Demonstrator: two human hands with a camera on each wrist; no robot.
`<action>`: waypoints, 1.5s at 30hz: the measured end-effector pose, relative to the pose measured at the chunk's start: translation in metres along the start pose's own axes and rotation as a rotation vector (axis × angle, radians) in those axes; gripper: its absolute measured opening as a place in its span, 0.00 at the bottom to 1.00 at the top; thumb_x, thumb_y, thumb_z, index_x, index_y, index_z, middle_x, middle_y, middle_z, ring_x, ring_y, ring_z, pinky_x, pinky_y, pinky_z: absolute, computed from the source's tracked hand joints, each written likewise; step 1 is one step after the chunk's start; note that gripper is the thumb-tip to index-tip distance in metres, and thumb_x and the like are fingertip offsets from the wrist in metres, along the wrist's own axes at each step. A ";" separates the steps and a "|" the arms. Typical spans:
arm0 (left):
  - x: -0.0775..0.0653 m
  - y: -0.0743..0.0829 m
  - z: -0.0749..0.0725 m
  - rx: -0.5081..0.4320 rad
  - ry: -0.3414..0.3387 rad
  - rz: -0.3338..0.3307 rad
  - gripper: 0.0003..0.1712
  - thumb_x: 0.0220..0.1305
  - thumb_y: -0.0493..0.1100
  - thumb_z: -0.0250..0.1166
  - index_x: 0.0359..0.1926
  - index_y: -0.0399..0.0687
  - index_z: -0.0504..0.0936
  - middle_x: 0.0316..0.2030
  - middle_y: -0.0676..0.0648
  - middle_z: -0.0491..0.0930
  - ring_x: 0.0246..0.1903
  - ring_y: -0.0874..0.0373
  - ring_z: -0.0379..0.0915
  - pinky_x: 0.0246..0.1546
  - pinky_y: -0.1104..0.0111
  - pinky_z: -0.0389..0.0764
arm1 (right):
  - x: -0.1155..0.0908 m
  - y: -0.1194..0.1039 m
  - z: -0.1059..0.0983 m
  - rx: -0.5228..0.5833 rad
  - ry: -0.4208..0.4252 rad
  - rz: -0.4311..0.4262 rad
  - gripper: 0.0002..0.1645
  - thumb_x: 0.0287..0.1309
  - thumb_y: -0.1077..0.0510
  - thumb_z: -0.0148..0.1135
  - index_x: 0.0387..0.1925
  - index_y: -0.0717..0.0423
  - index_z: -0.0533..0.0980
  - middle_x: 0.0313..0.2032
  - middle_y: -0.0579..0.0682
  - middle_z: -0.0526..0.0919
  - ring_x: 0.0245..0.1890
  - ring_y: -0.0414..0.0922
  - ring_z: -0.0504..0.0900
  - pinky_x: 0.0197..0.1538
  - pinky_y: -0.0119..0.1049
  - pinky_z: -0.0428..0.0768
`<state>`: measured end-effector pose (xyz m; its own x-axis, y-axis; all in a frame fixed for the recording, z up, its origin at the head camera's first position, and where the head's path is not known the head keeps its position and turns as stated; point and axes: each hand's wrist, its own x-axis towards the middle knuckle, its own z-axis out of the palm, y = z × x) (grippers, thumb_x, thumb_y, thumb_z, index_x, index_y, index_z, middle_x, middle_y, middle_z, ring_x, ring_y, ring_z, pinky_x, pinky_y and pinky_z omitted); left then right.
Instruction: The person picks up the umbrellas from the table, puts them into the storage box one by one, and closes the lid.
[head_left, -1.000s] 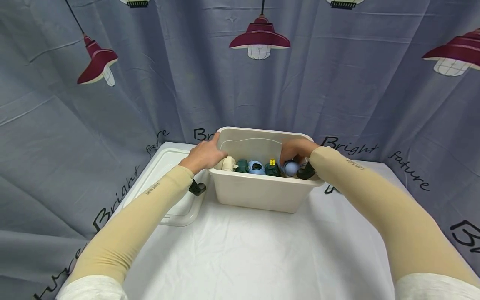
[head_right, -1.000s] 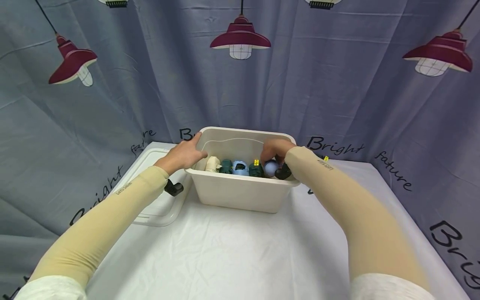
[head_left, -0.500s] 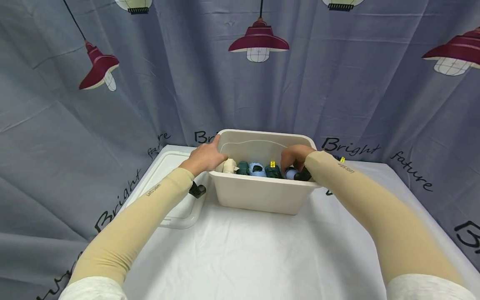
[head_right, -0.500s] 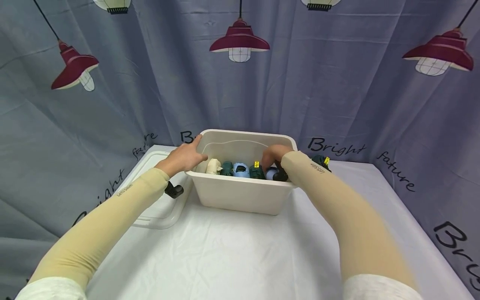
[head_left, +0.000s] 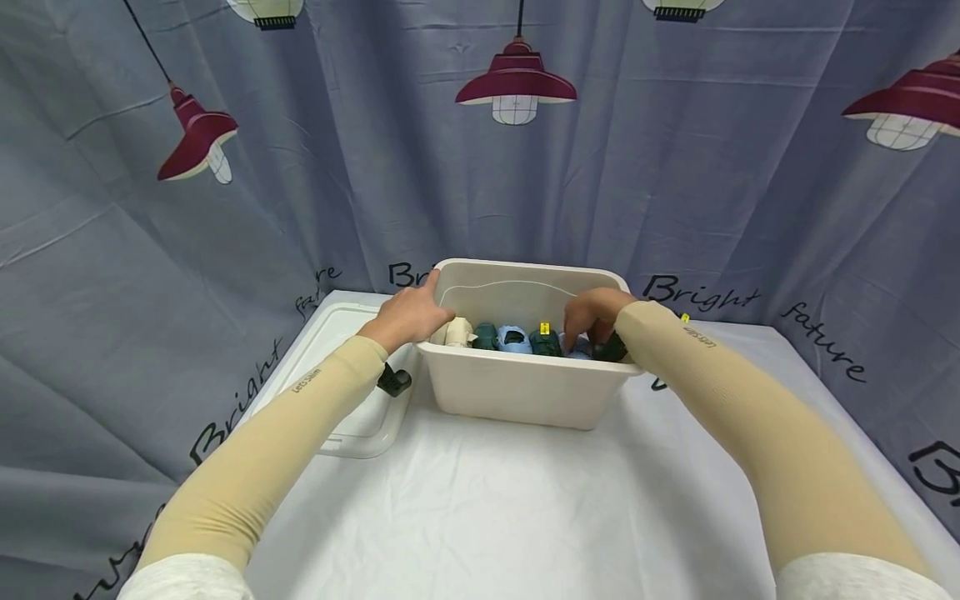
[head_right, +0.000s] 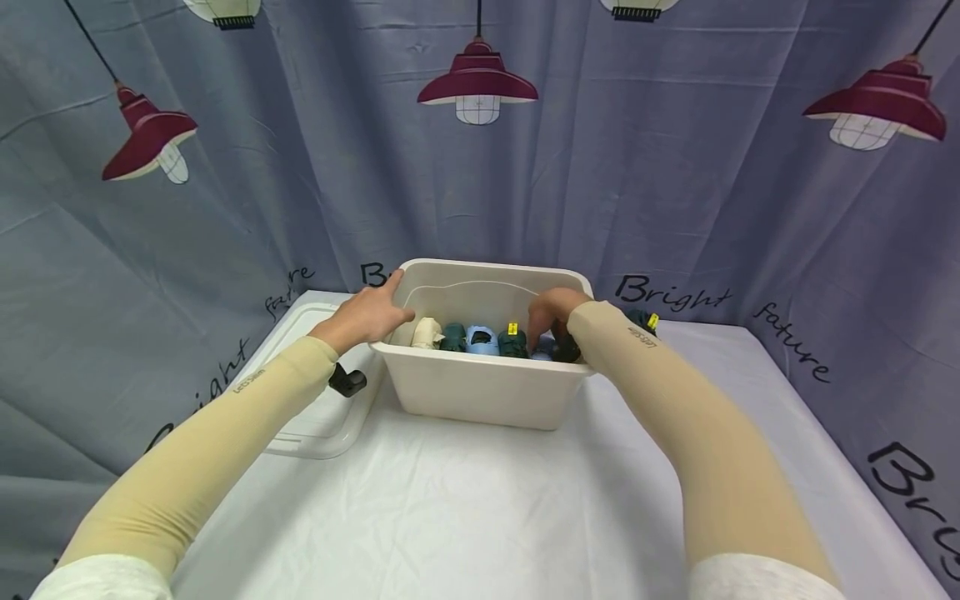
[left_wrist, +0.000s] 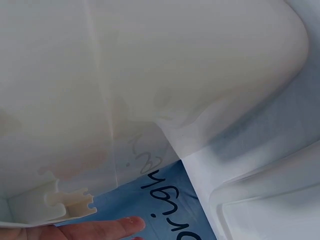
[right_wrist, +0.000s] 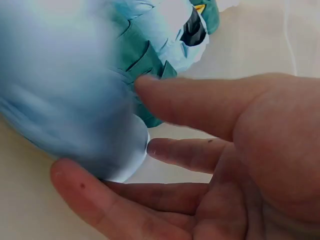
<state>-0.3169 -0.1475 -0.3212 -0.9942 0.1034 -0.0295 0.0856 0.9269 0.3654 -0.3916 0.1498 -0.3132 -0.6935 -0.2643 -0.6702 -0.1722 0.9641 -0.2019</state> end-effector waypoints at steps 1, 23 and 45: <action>0.000 0.000 0.000 0.000 -0.001 0.000 0.50 0.65 0.60 0.55 0.81 0.54 0.42 0.57 0.35 0.79 0.44 0.45 0.78 0.40 0.54 0.76 | -0.001 0.001 0.000 0.001 0.001 -0.002 0.27 0.63 0.52 0.64 0.60 0.63 0.77 0.52 0.59 0.82 0.45 0.51 0.84 0.50 0.43 0.83; 0.000 -0.001 -0.001 0.008 0.007 0.020 0.50 0.65 0.60 0.55 0.81 0.53 0.43 0.60 0.34 0.77 0.52 0.41 0.78 0.45 0.49 0.77 | -0.051 -0.005 -0.013 0.077 0.160 -0.127 0.40 0.68 0.49 0.61 0.75 0.60 0.61 0.64 0.63 0.74 0.56 0.56 0.80 0.47 0.43 0.85; -0.002 -0.001 0.000 -0.007 0.003 0.030 0.50 0.66 0.61 0.54 0.81 0.53 0.42 0.62 0.33 0.75 0.54 0.40 0.77 0.46 0.49 0.77 | -0.099 0.012 -0.011 0.071 0.384 -0.197 0.38 0.69 0.51 0.61 0.74 0.60 0.62 0.66 0.69 0.71 0.58 0.61 0.77 0.50 0.50 0.83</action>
<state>-0.3147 -0.1487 -0.3211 -0.9913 0.1304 -0.0158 0.1152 0.9208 0.3727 -0.3324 0.1883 -0.2415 -0.8645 -0.4018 -0.3021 -0.2880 0.8884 -0.3574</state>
